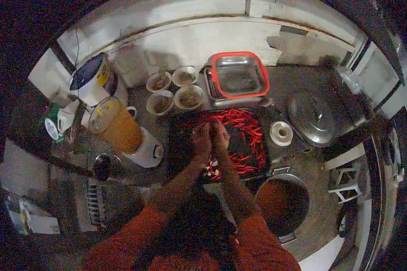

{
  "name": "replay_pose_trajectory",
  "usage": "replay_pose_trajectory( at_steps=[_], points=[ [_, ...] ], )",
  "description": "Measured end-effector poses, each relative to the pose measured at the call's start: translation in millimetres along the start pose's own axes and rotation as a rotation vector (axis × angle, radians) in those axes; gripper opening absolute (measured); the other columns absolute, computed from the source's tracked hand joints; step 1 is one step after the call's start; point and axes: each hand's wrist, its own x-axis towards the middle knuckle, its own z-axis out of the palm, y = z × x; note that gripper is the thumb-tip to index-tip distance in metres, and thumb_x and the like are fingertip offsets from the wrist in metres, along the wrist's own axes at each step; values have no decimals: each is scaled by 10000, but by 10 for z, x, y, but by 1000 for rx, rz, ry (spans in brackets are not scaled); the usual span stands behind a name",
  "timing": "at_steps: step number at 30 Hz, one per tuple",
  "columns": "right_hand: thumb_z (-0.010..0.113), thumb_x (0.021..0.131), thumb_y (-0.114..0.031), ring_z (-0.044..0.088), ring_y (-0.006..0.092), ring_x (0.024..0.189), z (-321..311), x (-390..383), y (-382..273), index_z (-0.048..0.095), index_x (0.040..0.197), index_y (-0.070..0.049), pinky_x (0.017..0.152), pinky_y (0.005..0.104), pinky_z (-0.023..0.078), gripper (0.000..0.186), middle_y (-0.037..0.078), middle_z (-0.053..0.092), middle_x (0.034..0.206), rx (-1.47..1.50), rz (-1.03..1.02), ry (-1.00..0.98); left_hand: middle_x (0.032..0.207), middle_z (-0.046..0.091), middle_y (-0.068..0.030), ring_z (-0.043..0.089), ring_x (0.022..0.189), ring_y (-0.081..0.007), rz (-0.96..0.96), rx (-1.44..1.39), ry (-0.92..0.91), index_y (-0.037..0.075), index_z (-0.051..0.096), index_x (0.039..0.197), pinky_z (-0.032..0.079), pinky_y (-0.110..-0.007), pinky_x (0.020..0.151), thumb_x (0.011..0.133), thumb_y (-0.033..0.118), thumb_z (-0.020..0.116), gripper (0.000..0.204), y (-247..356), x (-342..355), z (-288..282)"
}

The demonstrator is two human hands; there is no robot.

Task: The person pours a blended orange liquid from a blender pitcher into a large pot, then adds red peppers and garlic from a tray into the blender, followed by a dark liquid from a pot and oil from a large tin, before blending the mixture again.

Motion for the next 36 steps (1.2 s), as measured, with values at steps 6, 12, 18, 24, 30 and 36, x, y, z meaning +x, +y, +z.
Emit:
replay_pose_trajectory(
  at_steps=[6,12,18,24,30,36],
  points=[
    [433,944,-241,516,155,1039,1124,-464,-871,488,1243,-3,918,291,403,387,81,549,1169,-578,-149,22,953,610,-115,579,901,-226,228,86,-52,15,633,954,443,-334,830,856,197,606,209,601,-130,93],
    [354,941,-219,509,209,1115,1840,-425,-1309,487,1247,22,966,318,390,412,125,523,1241,-370,-234,-52,941,611,-116,580,896,-241,490,76,-114,9,624,951,449,-335,812,847,169,610,192,1894,-284,23],
    [409,914,-206,535,194,1044,3489,-493,-1113,506,1215,21,931,299,409,389,111,550,1174,-47,-187,-246,934,630,-77,567,883,-161,756,-75,99,12,629,942,445,-289,786,858,132,594,150,3162,1,-693],
    [470,888,-158,568,168,930,4480,-526,-507,565,1134,26,848,282,449,322,94,603,1060,74,-162,-390,839,646,-84,582,741,-162,891,-37,244,11,644,882,465,-288,688,839,156,590,161,3725,543,-1518],
    [525,843,-98,558,125,716,4357,-217,-167,658,874,17,679,257,460,178,46,641,806,-139,-216,-321,765,642,-36,569,698,-124,784,160,146,15,666,819,452,-267,639,848,147,571,165,3593,801,-1894],
    [537,820,-111,520,109,647,4354,-224,-120,656,761,13,615,252,431,182,41,623,696,-329,-327,-334,566,586,-50,528,530,-84,562,121,-55,-7,624,695,419,-245,516,794,229,637,256,3617,859,-2107]
  ],
)
